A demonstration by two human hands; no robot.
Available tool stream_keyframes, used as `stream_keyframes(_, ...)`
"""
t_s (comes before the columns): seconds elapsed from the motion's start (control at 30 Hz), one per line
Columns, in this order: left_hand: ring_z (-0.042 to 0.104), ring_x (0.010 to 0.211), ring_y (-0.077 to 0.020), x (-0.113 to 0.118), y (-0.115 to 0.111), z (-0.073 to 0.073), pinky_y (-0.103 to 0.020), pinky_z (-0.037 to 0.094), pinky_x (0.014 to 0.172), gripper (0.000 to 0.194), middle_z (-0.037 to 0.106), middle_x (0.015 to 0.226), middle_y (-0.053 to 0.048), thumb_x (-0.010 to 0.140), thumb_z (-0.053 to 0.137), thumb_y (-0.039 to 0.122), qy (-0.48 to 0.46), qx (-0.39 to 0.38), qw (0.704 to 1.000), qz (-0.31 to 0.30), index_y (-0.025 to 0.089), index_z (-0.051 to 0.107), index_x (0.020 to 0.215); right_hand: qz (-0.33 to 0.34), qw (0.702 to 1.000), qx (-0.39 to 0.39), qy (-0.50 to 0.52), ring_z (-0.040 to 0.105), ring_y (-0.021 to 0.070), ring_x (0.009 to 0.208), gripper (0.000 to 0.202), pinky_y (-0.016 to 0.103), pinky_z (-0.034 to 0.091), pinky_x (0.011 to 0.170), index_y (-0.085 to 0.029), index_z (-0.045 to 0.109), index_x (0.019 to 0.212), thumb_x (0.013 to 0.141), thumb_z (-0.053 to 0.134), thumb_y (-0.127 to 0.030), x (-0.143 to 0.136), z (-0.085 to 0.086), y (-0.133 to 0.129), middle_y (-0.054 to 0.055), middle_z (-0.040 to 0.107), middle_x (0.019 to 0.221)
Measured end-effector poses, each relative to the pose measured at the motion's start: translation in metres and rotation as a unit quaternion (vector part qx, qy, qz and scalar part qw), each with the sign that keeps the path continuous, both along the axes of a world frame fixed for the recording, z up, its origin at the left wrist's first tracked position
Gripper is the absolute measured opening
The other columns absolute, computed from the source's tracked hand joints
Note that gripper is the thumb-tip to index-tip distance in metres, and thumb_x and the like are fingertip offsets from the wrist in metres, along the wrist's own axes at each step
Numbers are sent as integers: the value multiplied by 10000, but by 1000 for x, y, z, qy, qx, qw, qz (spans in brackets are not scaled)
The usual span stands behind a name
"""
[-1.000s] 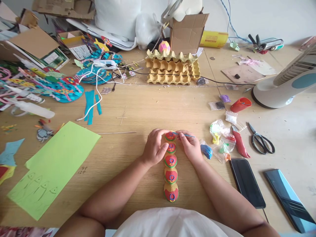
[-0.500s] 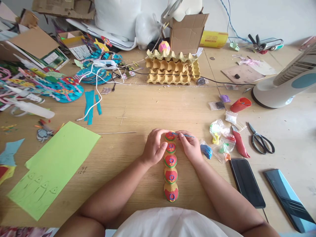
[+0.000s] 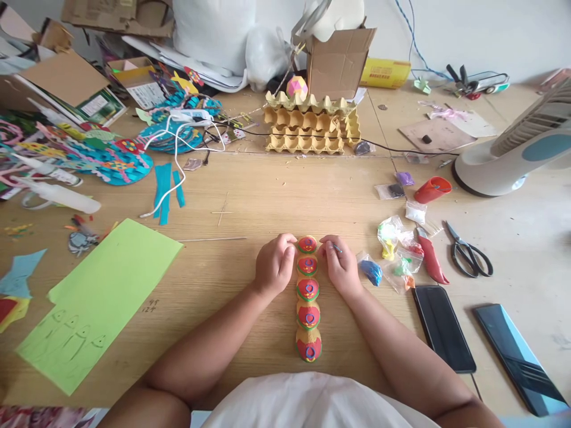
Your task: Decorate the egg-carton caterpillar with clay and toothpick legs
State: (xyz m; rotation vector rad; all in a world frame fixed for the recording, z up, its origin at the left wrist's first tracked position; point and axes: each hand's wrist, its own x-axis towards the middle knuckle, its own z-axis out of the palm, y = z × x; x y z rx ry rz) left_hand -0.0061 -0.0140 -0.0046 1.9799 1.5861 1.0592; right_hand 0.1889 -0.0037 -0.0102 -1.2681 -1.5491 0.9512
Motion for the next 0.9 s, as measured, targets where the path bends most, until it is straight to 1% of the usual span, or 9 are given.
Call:
stream_keyframes(0.17, 715, 852, -257, 2, -1, 2, -382, 505, 791, 425, 765, 855, -56, 1064, 240, 467, 28, -17, 999, -4, 218, 576, 1143, 10, 996, 5, -86, 665, 196, 793, 241, 311, 507, 769, -261, 613, 1041, 1064, 398, -366, 1, 3, -1, 22, 708, 851)
stream_keyframes(0.33, 727, 859, -256, 2, 0, 2, -375, 512, 779, 413, 783, 866, -52, 1067, 253, 455, 30, -27, 999, 2, 219, 584, 1140, 6, 994, 2, -108, 680, 206, 811, 241, 314, 507, 791, -267, 614, 1036, 1063, 394, -362, 1, 4, 0, 24, 731, 868)
stream_keyframes(0.47, 738, 924, -256, 1, 0, 2, -378, 518, 807, 397, 794, 950, -68, 1069, 263, 450, 15, -26, 1000, 9, 217, 573, 1157, 7, 995, -1, -100, 693, 218, 868, 249, 322, 505, 816, -264, 624, 1021, 1063, 395, -354, 1, 5, 0, 37, 755, 945)
stream_keyframes(0.7, 708, 1084, -252, 1, 3, 0, -396, 514, 927, 382, 757, 1145, -113, 1074, 277, 449, -21, -10, 1000, -6, 205, 539, 1206, -4, 997, -5, -82, 697, 232, 936, 268, 338, 507, 831, -261, 637, 1065, 1062, 391, -368, 1, 5, 3, 50, 766, 1031)
stream_keyframes(0.8, 690, 1053, -260, 1, 3, -1, -407, 506, 938, 402, 744, 1080, -113, 1070, 269, 461, 10, 12, 1000, 26, 197, 554, 1175, -20, 994, 12, -106, 683, 238, 952, 267, 348, 495, 843, -260, 626, 1033, 1061, 378, -357, 1, 5, 3, 54, 747, 999)
stream_keyframes(0.9, 691, 963, -264, 1, 3, 0, -398, 507, 874, 412, 736, 969, -93, 1067, 261, 468, 49, 9, 998, 37, 197, 562, 1146, -26, 988, 12, -151, 673, 240, 899, 246, 343, 483, 797, -263, 617, 1026, 1052, 387, -344, 2, 5, 2, 46, 721, 917)
